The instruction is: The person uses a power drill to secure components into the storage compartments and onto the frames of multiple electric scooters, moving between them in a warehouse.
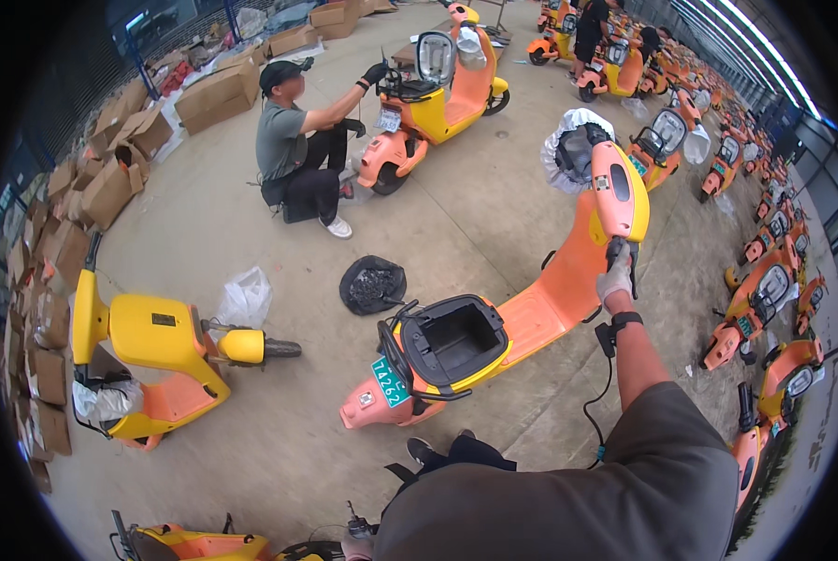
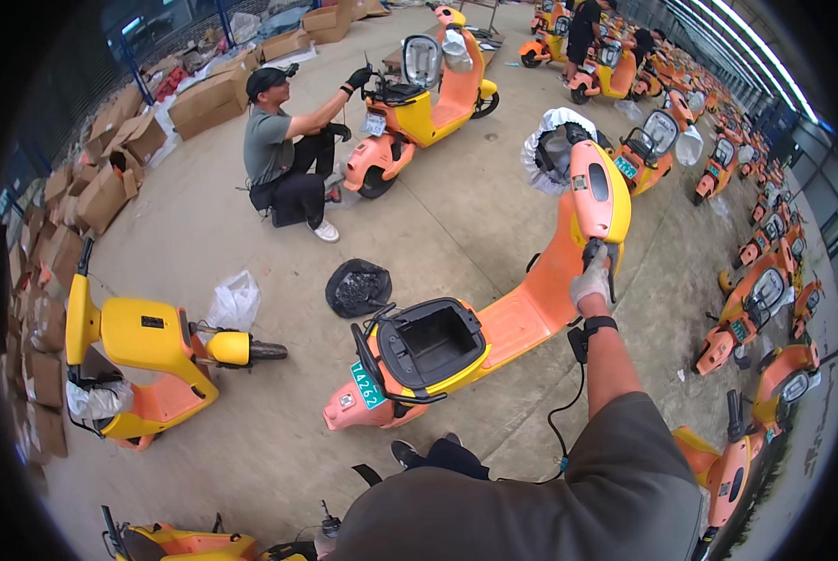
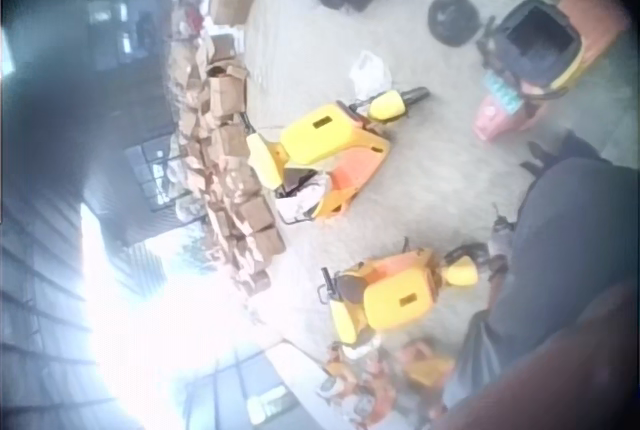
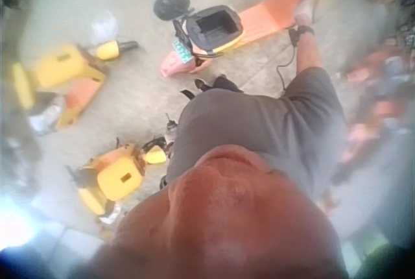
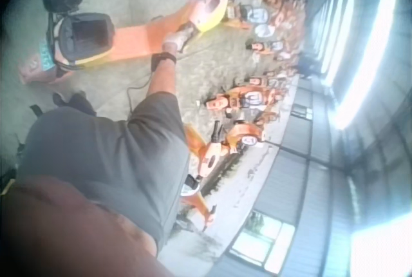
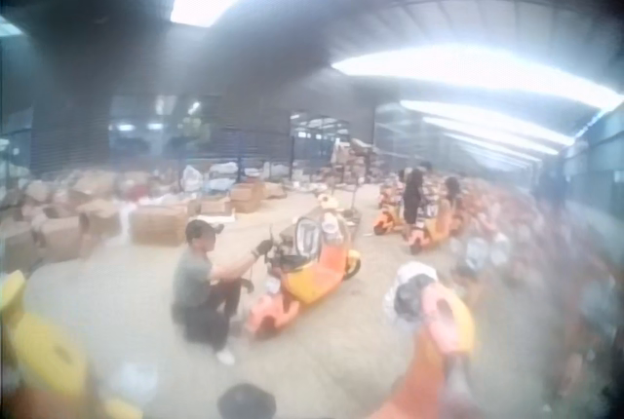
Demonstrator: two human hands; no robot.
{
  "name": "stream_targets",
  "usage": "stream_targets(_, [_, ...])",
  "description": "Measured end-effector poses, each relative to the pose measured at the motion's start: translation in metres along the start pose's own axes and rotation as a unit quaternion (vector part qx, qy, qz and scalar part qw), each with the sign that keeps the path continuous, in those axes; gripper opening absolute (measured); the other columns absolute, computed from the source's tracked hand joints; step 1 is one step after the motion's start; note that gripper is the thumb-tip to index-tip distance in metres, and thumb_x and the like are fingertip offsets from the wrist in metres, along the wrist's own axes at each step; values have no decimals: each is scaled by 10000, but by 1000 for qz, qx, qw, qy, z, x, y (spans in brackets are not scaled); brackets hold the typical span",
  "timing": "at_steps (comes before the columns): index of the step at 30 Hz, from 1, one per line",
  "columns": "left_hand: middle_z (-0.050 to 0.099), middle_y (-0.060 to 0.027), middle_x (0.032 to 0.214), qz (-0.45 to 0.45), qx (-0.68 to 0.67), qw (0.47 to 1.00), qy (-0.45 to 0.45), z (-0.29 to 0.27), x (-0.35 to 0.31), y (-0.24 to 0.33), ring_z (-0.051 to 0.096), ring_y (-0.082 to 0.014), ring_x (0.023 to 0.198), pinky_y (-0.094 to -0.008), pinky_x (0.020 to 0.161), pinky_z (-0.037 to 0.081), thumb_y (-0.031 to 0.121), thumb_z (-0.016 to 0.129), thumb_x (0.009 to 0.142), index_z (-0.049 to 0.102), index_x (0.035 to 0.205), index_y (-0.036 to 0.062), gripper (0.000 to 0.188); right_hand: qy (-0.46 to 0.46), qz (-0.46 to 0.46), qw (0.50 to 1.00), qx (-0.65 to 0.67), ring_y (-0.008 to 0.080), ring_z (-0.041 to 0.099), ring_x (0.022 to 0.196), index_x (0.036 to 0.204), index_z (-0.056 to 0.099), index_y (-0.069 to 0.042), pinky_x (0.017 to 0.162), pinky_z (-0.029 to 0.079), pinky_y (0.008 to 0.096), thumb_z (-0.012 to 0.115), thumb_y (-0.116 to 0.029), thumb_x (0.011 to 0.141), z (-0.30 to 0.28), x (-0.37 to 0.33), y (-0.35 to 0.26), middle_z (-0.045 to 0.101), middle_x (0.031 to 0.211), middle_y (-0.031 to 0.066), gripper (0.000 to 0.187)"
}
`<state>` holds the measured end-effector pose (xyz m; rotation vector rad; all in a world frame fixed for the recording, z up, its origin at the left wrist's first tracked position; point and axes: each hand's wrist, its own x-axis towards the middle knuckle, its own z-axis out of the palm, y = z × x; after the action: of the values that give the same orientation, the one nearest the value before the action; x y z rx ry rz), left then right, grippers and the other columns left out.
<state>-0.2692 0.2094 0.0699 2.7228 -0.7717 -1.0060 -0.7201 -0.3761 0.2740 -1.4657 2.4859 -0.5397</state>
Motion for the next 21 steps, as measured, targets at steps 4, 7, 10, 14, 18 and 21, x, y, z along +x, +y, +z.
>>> stream_targets(4, [655,-121,857,-41,-98,994,-14,1,1,-2,633,-262,746,-359,632,509,309,485,859,630,969,93,283,-13,3,1000,-3,369,389,1263,1458,39,-151,1015,347,396,528,11,737,-4,-2,1,317,1409,206,886])
stream_targets(7, [658,-115,861,-45,-107,993,-19,4,4,-5,636,-254,756,-355,648,508,314,519,833,631,976,94,285,-33,19,999,-10,370,397,1256,1456,31,-150,1006,354,400,529,2,742,-7,-5,-3,326,1401,213,884])
stream_targets(10, [661,-110,865,-46,-110,993,-25,12,7,-10,638,-247,766,-350,664,507,318,554,807,632,982,96,294,-27,11,999,-28,371,418,1236,1461,20,-159,997,358,410,516,-18,766,-6,-3,1,343,1386,217,866])
stream_targets(14, [665,-103,871,-49,-115,992,-28,15,11,-15,642,-236,779,-344,685,506,324,599,772,633,991,97,318,-12,8,999,-43,369,434,1221,1465,-1,-168,995,360,411,509,-30,779,2,2,4,349,1383,213,866])
stream_targets(18, [669,-96,876,-48,-120,991,-34,17,17,-21,646,-226,792,-337,706,505,330,645,737,634,1000,99,351,-32,20,998,-55,367,442,1211,1467,-18,-171,985,371,411,519,-43,781,5,9,7,367,1360,222,880])
stream_targets(21, [672,-91,881,-42,-121,991,-39,17,21,-27,648,-218,802,-333,722,504,334,680,711,635,1007,100,381,-13,14,998,-65,375,465,1185,1468,-20,-175,965,388,424,529,-53,779,12,13,21,400,1315,245,889])
